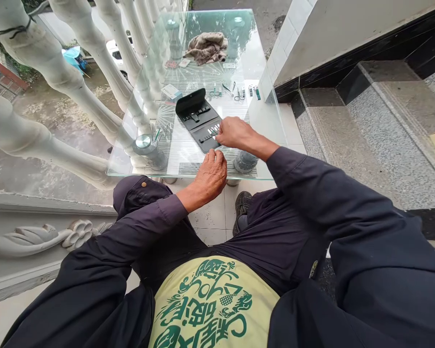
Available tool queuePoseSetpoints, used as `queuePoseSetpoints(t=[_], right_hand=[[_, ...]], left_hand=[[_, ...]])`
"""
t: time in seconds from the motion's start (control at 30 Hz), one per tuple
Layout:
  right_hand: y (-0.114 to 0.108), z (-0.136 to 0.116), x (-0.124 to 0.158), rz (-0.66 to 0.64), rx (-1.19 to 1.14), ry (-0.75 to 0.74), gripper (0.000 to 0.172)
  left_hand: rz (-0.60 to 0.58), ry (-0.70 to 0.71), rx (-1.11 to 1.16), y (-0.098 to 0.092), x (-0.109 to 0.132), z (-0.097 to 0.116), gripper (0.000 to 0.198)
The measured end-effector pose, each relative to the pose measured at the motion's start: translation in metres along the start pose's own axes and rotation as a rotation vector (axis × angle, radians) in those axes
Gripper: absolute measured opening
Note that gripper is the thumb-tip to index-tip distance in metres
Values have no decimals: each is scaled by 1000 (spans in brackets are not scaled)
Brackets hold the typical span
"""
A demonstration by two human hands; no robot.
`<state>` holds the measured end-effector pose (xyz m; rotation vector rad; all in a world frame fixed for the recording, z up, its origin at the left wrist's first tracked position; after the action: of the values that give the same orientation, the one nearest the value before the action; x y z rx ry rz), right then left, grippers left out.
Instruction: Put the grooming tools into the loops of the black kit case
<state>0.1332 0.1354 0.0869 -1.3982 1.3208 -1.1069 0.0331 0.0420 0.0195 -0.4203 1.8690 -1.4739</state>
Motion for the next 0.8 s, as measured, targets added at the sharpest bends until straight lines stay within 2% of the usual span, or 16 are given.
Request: queuePoseSetpoints(t=[0.1,0.27,0.5,0.67,0.8], right_hand=[[12,-2,10,101,89,-19,19],[20,-5,9,185,183,29,29],[22,-3,2,105,108,62,30],[25,4,-1,122,37,70,30],[30,10,-3,129,-11,88,31]], left_hand=[[-2,-7,6,1,1,0,47],[-4,-7,5,2,0,1,46],[5,17,32,2,1,-3,52],[9,35,70,-1,2,-10,44],[24,36,77,0,6,-11,54]])
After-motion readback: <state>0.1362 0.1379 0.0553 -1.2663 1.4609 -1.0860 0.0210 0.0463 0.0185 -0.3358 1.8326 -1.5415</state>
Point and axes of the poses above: each hand's wrist, its own x-axis away from the middle knuckle, its own y-axis out of the palm, z = x × y, the point moved 5 cm from there along -x, towards the middle knuckle, and after that the axes turned 7 degrees about x, right-handed, at the moved point
